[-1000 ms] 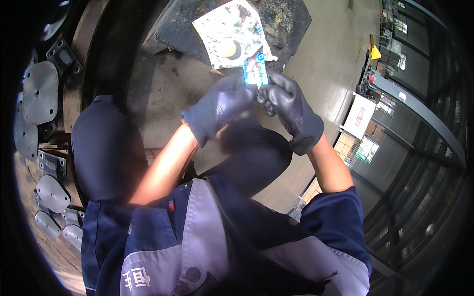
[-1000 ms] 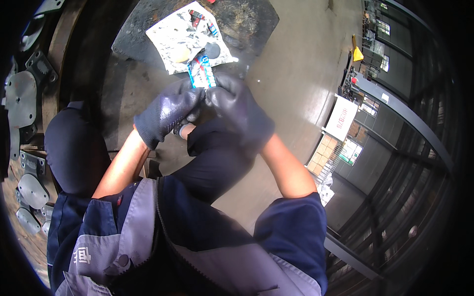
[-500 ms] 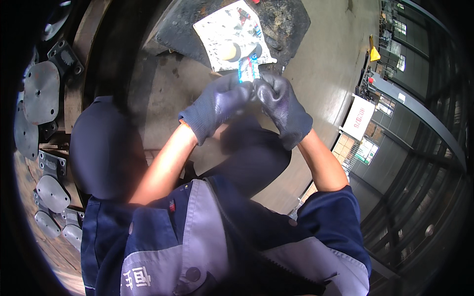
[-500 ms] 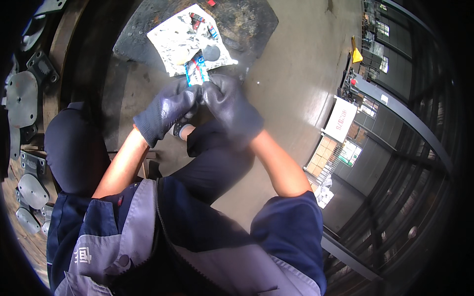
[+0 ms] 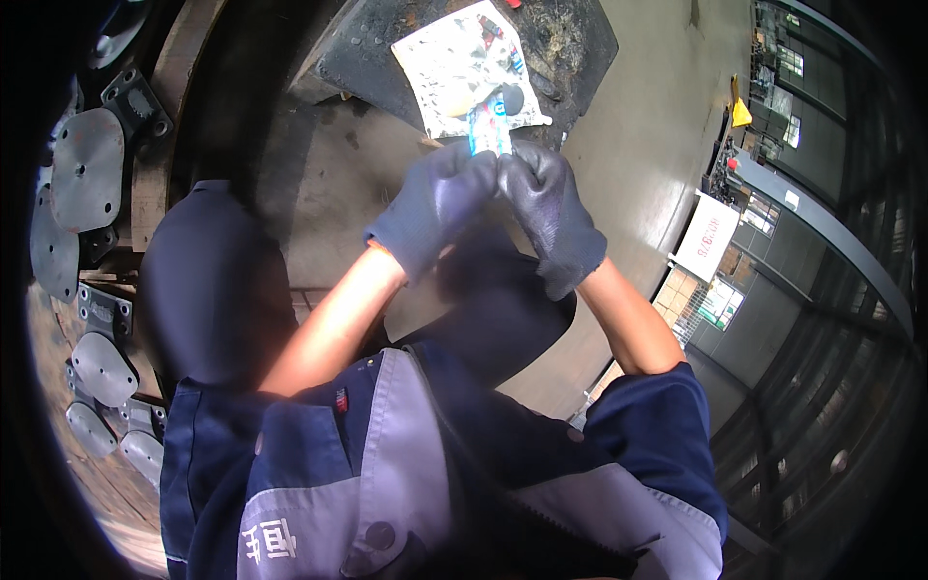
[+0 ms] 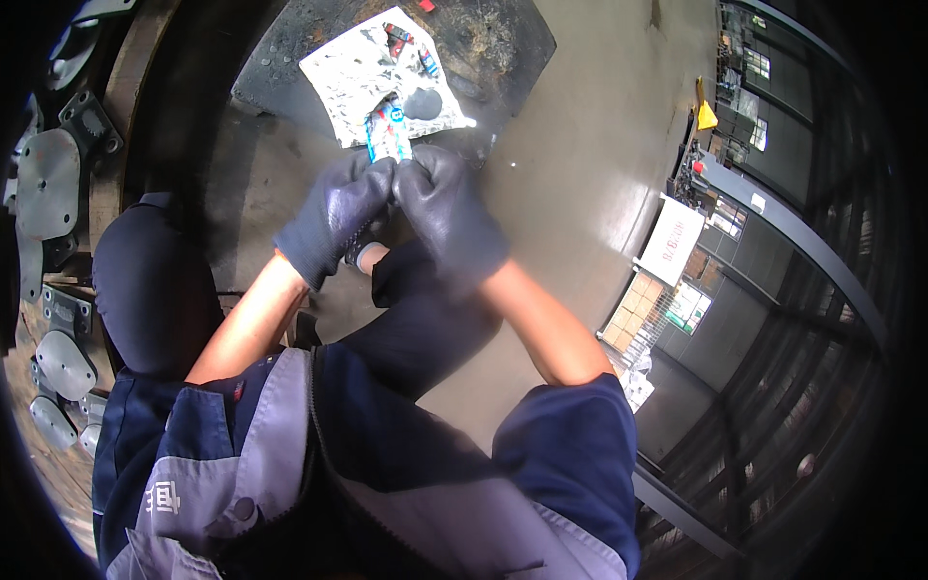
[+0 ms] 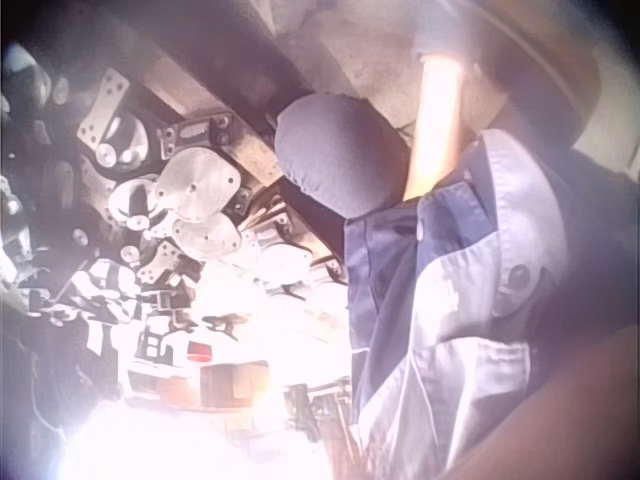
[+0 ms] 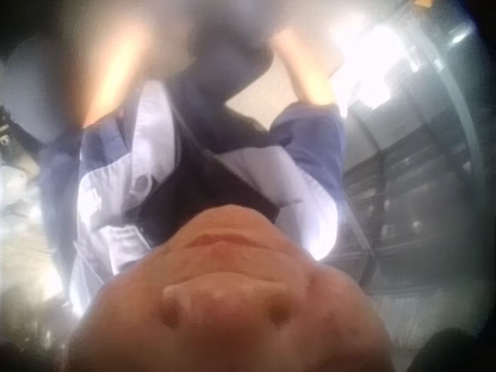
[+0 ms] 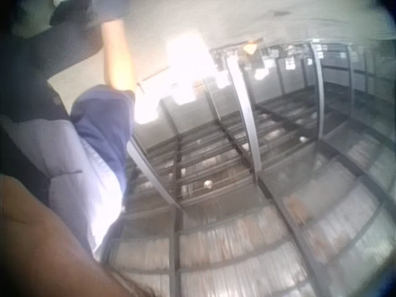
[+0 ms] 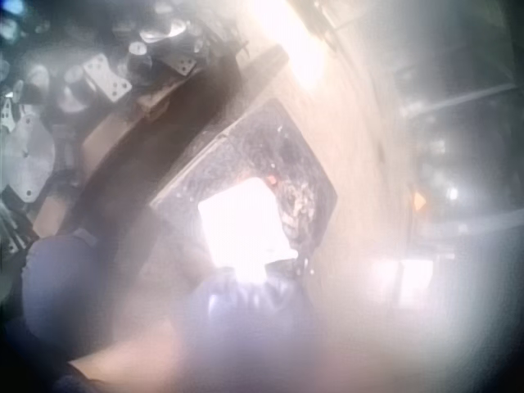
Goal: The person sits on the floor and peels stickers off a small rectangular card, then places the peeled stickers onto a white paper on a nearby surface. The person repeats this process with multiple stickers.
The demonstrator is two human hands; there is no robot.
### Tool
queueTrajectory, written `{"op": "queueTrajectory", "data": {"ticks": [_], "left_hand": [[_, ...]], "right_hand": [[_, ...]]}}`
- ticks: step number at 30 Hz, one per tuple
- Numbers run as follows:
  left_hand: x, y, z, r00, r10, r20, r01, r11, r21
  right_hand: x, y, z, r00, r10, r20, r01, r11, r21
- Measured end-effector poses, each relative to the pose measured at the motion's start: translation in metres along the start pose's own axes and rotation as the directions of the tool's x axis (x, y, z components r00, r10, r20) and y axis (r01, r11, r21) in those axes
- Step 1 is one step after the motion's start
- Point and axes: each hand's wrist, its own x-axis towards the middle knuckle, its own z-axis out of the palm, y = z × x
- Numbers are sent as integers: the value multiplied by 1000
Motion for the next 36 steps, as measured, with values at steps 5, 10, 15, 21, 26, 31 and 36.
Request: {"op": "queueTrajectory", "data": {"ticks": [5, 10, 15, 21, 26, 31, 36], "left_hand": [[-1, 17, -3, 982, -139, 126, 123, 984, 125], [1, 1, -5, 977, 115, 181, -145, 976, 161], [0, 3, -1, 979, 196, 62, -201, 975, 96], [-2, 10, -5, 984, -109, 143, 105, 994, 31], [0, 20, -2, 987, -30, 157, 21, 998, 56], [3, -2, -9, 947, 204, 250, -213, 977, 9], [4, -7, -10, 953, 252, 167, -259, 966, 21]], "right_hand": [[2, 8, -23, 987, -126, 103, 135, 987, -91], [-2, -1, -29, 980, -33, 195, 29, 999, 26], [1, 3, -16, 991, -71, 113, 72, 997, -5], [-4, -5, -15, 974, -220, 59, 228, 939, -256], [-2, -1, -28, 988, 63, 144, -81, 989, 123], [-4, 2, -27, 912, 295, 284, -401, 783, 475], [-8, 1, -22, 975, 142, 171, -200, 896, 396]]}}
